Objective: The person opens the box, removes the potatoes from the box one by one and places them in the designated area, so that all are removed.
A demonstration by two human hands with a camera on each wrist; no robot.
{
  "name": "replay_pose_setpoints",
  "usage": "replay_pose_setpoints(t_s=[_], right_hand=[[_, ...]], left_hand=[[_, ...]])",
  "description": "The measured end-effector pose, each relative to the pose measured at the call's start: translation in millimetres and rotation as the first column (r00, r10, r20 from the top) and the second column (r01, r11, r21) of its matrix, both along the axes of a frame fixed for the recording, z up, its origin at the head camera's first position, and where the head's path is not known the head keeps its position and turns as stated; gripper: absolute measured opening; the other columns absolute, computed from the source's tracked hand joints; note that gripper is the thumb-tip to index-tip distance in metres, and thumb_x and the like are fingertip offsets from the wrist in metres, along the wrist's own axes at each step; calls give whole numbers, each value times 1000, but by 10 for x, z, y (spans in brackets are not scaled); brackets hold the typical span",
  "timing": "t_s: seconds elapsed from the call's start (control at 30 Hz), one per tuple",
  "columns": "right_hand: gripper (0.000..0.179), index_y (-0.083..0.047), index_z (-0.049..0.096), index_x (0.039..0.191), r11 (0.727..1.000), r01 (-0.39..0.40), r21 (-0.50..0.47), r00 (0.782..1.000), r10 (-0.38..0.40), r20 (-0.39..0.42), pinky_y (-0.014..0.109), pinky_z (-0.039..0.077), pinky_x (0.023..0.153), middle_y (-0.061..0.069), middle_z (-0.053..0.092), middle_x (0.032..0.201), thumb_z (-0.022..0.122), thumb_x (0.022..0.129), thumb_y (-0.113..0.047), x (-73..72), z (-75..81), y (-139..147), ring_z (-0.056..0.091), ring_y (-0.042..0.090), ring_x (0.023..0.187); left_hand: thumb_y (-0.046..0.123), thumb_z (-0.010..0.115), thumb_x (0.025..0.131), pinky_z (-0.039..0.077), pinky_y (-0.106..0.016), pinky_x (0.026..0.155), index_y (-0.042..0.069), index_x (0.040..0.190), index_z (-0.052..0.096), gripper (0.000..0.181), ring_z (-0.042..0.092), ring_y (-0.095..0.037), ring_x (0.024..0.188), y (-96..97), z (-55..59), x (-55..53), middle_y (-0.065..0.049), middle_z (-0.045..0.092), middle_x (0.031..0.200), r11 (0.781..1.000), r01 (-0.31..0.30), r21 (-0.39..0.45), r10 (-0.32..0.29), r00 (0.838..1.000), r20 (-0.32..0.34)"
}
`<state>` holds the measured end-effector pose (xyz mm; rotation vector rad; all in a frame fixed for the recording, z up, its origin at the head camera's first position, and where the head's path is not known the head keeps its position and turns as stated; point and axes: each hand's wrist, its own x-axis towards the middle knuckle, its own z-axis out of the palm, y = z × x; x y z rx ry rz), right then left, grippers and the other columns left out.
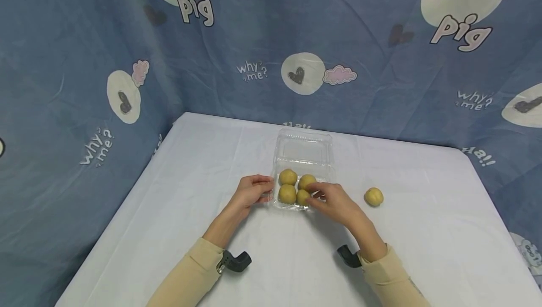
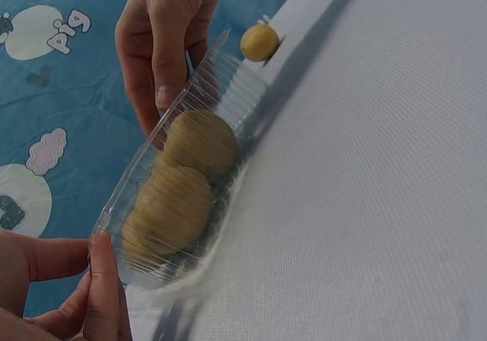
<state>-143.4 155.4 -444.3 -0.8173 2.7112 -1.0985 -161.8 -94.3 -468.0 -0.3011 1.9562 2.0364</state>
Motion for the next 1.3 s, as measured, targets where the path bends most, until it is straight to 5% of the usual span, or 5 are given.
replay_pose_setpoints(t_s=[0.5, 1.3], right_hand=[[32, -1, 67, 117, 996, 41, 77, 997, -46, 65, 34, 57, 76, 11, 71, 103, 70, 92, -19, -34, 17, -95, 69, 21, 87], [39, 0, 65, 119, 992, 102, 70, 980, -113, 163, 34, 57, 74, 15, 69, 108, 76, 87, -20, -104, -17, -194, 68, 27, 91]], left_hand=[[7, 67, 92, 55, -21, 60, -4, 112, 65, 23, 61, -11, 74, 8, -1, -4, -9, 65, 91, 1000, -3, 3, 3, 1000, 1], [7, 68, 91, 55, -21, 59, -4, 112, 66, 23, 61, -11, 75, -4, -8, -3, -7, 65, 90, 1000, 3, 6, -3, 1000, 1]])
